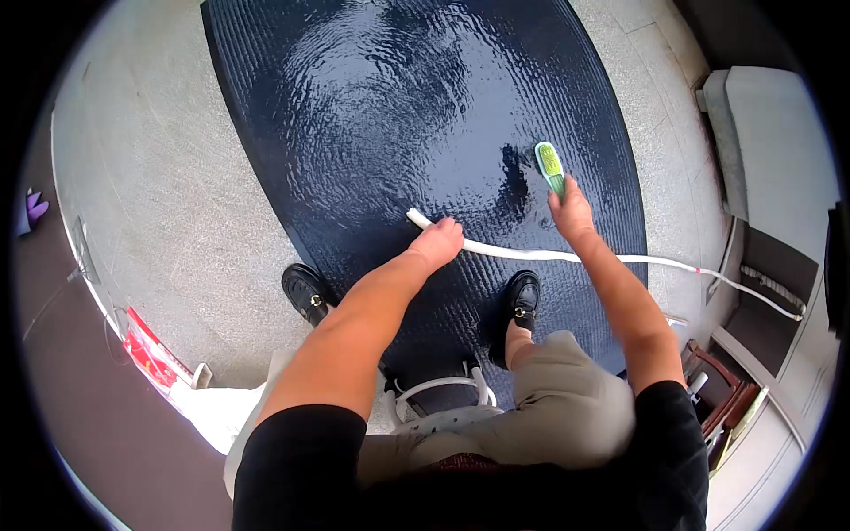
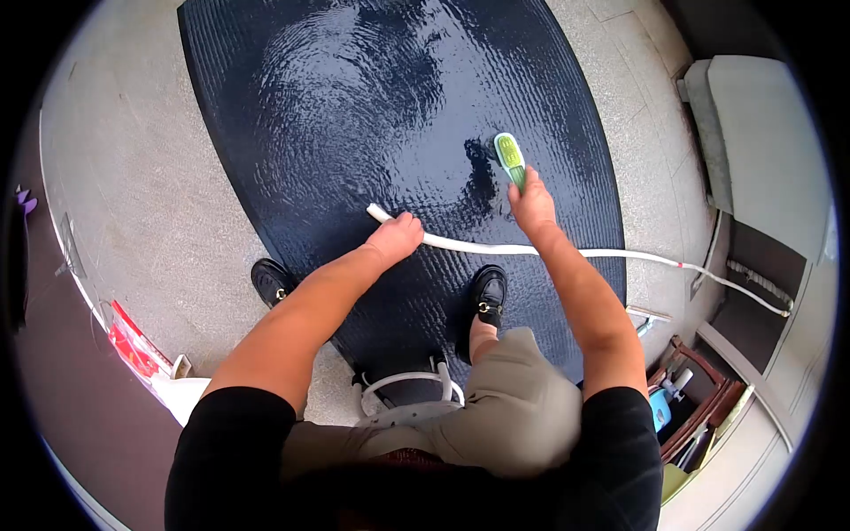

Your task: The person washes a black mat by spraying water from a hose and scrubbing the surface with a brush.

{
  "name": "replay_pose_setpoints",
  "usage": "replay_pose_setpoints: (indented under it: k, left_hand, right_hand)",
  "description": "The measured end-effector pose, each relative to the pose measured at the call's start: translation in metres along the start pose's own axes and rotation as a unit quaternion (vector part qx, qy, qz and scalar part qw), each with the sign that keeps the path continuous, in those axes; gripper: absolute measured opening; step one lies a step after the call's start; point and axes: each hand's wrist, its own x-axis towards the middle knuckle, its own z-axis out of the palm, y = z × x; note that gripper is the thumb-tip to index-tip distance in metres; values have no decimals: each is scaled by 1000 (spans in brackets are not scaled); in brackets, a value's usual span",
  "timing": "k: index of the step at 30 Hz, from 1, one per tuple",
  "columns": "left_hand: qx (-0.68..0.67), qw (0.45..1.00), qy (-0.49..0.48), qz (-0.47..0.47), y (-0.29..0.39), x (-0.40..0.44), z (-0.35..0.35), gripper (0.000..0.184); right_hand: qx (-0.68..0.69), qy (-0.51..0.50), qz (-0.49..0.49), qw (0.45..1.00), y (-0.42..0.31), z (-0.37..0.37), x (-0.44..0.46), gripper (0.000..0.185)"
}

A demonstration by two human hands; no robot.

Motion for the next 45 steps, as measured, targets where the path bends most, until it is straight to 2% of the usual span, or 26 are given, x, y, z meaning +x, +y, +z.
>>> replay_pose_setpoints:
  k: [2, 3, 4, 6, 7, 8, 11, 16, 22, 24, 25, 26, 27, 28, 30, 31, 32, 33, 37, 38, 39, 40, 41, 42, 43, 45]
  left_hand:
    - [-27, 998, 52, -24, 3, -5, -9, 18]
    - [-48, 997, -28, -52, 7, -6, -25, 25]
    - [-51, 996, -18, -66, 13, -10, -20, 25]
    - [-43, 983, 82, -157, 31, -17, 9, 32]
    - [-52, 982, 49, -175, 40, -20, 12, 39]
    - [-59, 977, 66, -194, 48, -22, 16, 39]
    - [-120, 977, -17, -173, 52, -19, 26, 45]
    - [-146, 969, -37, -197, 57, -37, 23, 47]
    - [-182, 948, -123, -228, 52, -24, 23, 48]
    - [-152, 954, -124, -226, 54, 1, 75, 41]
    - [-120, 960, -101, -234, 60, 31, 149, 48]
    - [-241, 944, -80, -211, 55, 31, 133, 36]
    - [134, 946, -101, -279, 65, 61, 189, 35]
    - [90, 953, -76, -280, 67, 48, 182, 36]
    - [128, 945, -15, -302, 67, 28, 166, 42]
    - [167, 935, 15, -312, 66, 21, 163, 44]
    - [-142, 957, -97, -234, 60, 0, 101, 53]
    - [-134, 956, -134, -223, 57, -3, 78, 55]
    - [-174, 946, -185, -202, 48, -17, 33, 55]
    - [-169, 946, -214, -178, 43, -27, 3, 53]
    - [-147, 951, -235, -140, 34, -30, -10, 55]
    - [-72, 974, -199, -83, 26, -44, -20, 53]
    - [-23, 960, -280, -5, 1, -71, -49, 53]
    - [24, 935, -347, 72, -19, -87, -79, 53]
    - [23, 948, -308, 81, -21, -93, -85, 49]
    - [3, 933, -353, 68, -57, -138, -132, 46]
  right_hand:
    - [2, -11, 18, 1000, 6, -35, -46, 50]
    - [38, 5, 41, 998, 16, -46, -72, 49]
    - [76, 19, 61, 995, 32, -54, -99, 49]
    - [46, 82, 107, 990, 87, -52, -166, 47]
    - [13, 76, 156, 985, 118, -48, -204, 47]
    - [-10, 95, 196, 976, 153, -36, -251, 48]
    - [-32, 48, 315, 947, 197, -30, -367, 48]
    - [-56, -22, 408, 911, 197, -68, -519, 50]
    - [-111, -50, 486, 866, 165, -125, -651, 52]
    - [-135, -58, 507, 850, 159, -139, -673, 52]
    - [-144, -62, 515, 843, 157, -145, -681, 53]
    - [-152, -63, 520, 838, 157, -150, -683, 53]
    - [-159, -60, 521, 836, 161, -156, -678, 53]
    - [-168, -51, 511, 841, 168, -162, -662, 54]
    - [-169, -24, 469, 867, 181, -176, -611, 55]
    - [-188, 23, 385, 903, 224, -171, -590, 55]
    - [-128, 35, 404, 905, 171, -188, -531, 58]
    - [-145, 14, 311, 939, 187, -192, -492, 59]
    - [-132, -7, 189, 973, 235, -166, -295, 61]
    - [-132, 11, 83, 988, 149, -166, -250, 61]
    - [-64, 10, 18, 998, 132, -149, -207, 64]
    - [-85, -85, 76, 990, 51, -151, -173, 68]
    - [-66, -177, -39, 981, -21, -126, -119, 72]
    - [-86, -158, -182, 967, -39, -100, -94, 73]
    - [-63, -152, -206, 965, -38, -95, -90, 73]
    - [-102, -234, -211, 943, -134, -69, -78, 70]
